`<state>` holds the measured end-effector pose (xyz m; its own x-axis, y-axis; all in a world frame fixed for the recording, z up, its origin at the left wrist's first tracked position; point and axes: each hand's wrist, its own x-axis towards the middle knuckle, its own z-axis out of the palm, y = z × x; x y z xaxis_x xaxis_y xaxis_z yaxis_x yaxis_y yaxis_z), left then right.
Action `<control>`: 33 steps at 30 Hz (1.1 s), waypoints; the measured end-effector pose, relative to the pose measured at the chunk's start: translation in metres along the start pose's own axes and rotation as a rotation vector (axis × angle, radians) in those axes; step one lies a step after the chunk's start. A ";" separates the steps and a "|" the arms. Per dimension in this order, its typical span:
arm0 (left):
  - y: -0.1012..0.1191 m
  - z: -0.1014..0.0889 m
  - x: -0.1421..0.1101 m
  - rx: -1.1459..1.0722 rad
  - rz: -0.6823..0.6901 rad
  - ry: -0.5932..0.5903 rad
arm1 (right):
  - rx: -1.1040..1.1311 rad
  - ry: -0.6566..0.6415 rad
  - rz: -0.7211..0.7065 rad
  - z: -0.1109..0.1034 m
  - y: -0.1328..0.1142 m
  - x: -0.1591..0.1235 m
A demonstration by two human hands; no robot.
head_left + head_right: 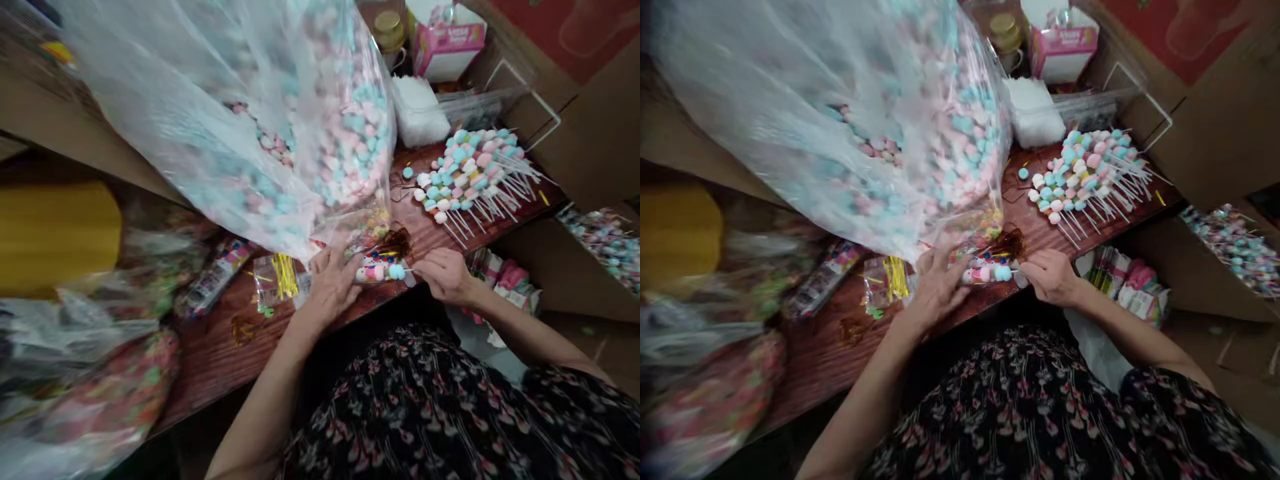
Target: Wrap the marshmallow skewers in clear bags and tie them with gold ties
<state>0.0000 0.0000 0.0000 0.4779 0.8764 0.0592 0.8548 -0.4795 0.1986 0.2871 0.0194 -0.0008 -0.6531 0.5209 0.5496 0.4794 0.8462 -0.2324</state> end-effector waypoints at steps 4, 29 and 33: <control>0.010 -0.006 0.004 -0.112 0.013 -0.087 | -0.031 0.032 -0.028 0.004 -0.006 0.003; 0.031 -0.007 0.005 -0.422 -0.166 -0.170 | -0.104 -0.718 0.193 -0.019 -0.017 0.032; 0.033 0.001 0.004 -0.410 -0.117 -0.223 | -0.050 -0.815 0.210 -0.024 -0.021 0.042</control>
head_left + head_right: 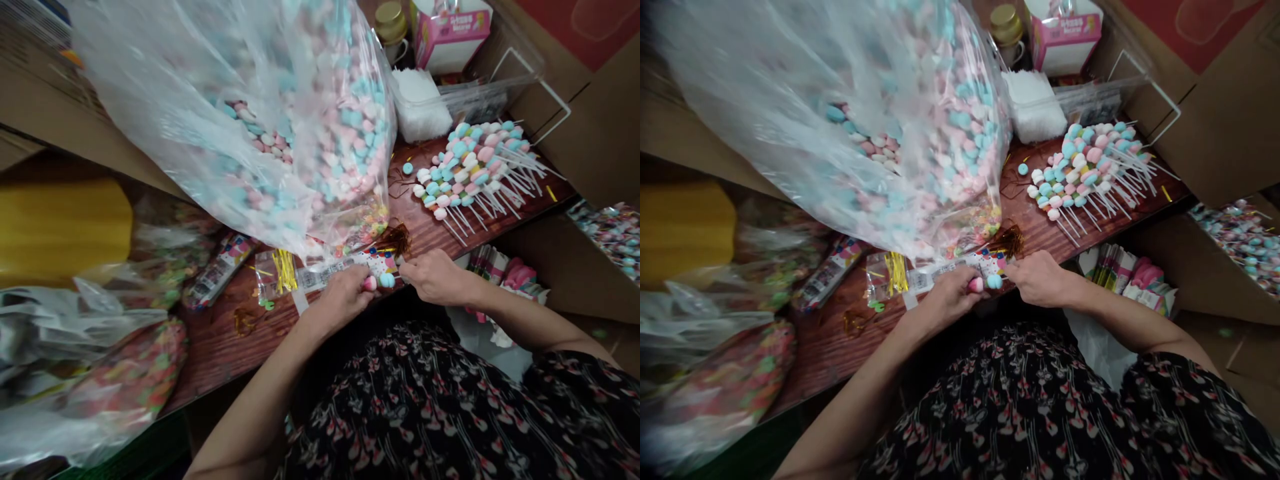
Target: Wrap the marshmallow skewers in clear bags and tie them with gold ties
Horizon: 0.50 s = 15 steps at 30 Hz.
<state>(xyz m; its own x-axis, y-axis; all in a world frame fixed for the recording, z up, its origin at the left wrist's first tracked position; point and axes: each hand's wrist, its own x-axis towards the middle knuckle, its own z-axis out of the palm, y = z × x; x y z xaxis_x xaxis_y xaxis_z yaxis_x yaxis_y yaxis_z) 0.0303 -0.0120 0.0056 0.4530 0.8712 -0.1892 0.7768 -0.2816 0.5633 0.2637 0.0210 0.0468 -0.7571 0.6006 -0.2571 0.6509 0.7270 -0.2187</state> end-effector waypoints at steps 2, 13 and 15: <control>0.001 0.003 0.001 0.008 0.000 -0.033 | 0.016 -0.012 -0.033 -0.003 -0.001 0.001; 0.019 -0.047 -0.008 0.531 -0.141 -0.008 | 0.383 0.466 -0.066 0.015 0.019 0.001; 0.012 -0.050 -0.010 0.482 -0.183 -0.064 | 0.413 0.516 -0.090 0.021 0.020 0.001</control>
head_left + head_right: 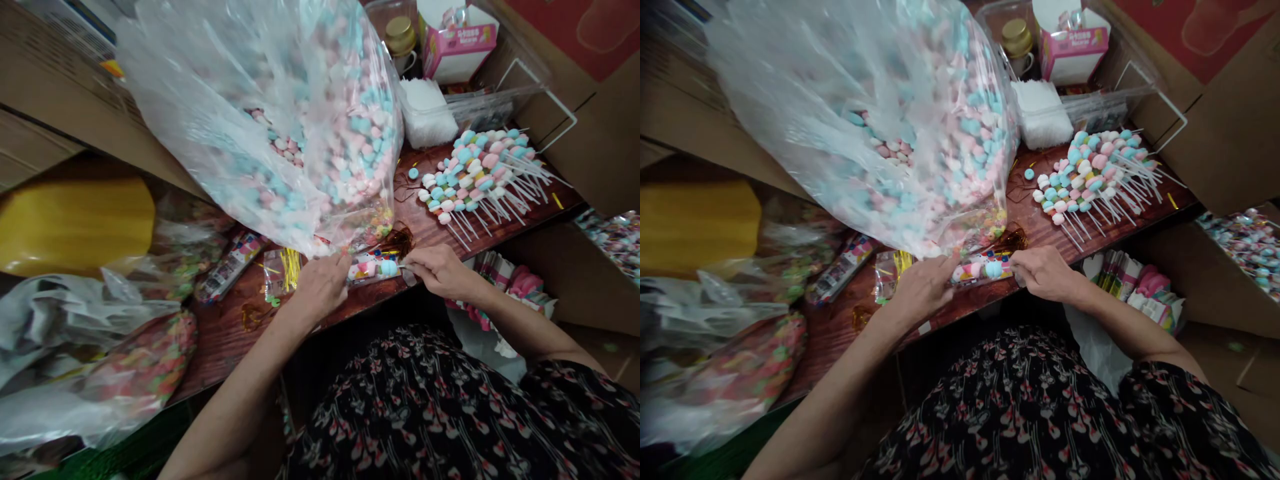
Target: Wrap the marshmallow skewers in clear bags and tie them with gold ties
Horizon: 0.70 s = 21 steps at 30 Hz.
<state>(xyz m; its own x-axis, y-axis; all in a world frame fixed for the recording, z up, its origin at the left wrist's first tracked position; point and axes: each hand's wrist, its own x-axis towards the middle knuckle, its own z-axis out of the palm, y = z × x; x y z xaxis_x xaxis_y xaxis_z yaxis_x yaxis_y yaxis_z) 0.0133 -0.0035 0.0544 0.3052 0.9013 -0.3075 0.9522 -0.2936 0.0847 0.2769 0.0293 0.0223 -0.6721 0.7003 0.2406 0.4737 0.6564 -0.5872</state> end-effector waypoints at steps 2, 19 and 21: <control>-0.006 0.005 0.001 -0.132 0.019 -0.033 | -0.028 0.054 -0.064 0.005 0.003 -0.002; -0.007 0.018 -0.002 -1.148 0.158 -0.369 | -0.463 0.234 -0.420 -0.014 0.003 -0.016; -0.006 0.019 -0.002 -1.065 0.172 -0.329 | -0.472 0.179 -0.404 -0.017 0.004 -0.016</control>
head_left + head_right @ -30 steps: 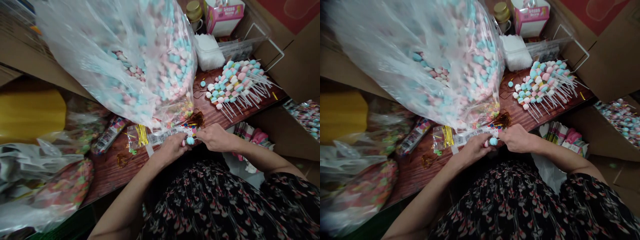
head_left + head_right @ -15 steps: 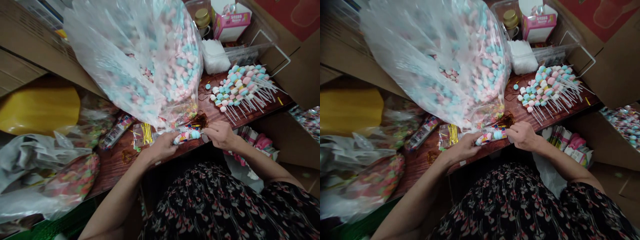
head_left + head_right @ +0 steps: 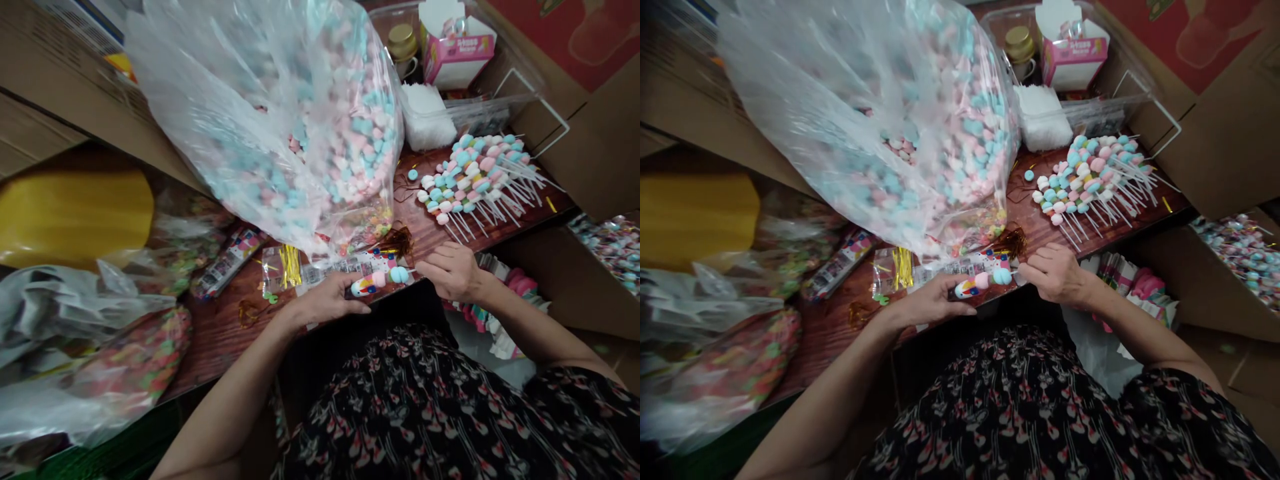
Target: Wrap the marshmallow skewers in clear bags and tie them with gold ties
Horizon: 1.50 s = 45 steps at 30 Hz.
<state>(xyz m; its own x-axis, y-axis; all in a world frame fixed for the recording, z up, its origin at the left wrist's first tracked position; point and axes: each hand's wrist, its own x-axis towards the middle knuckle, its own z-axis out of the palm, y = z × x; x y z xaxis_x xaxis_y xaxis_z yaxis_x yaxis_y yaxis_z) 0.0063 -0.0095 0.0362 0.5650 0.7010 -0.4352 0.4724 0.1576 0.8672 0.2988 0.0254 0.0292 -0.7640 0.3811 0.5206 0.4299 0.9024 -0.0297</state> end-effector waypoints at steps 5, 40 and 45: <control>-0.002 0.005 0.004 0.050 0.019 0.042 | -0.011 0.021 -0.050 -0.004 -0.005 0.005; 0.008 0.006 0.019 0.125 0.078 -0.100 | 0.090 -0.079 -0.169 0.018 -0.005 0.033; 0.008 0.010 0.018 0.392 0.030 0.139 | 0.190 -0.290 0.040 0.010 -0.013 0.036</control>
<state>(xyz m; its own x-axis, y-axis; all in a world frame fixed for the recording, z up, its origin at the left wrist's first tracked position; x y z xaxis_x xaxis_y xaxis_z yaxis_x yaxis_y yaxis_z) 0.0269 -0.0032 0.0329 0.4989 0.7925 -0.3508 0.6938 -0.1225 0.7097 0.2611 0.0293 0.0394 -0.8652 0.4332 0.2524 0.3855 0.8967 -0.2175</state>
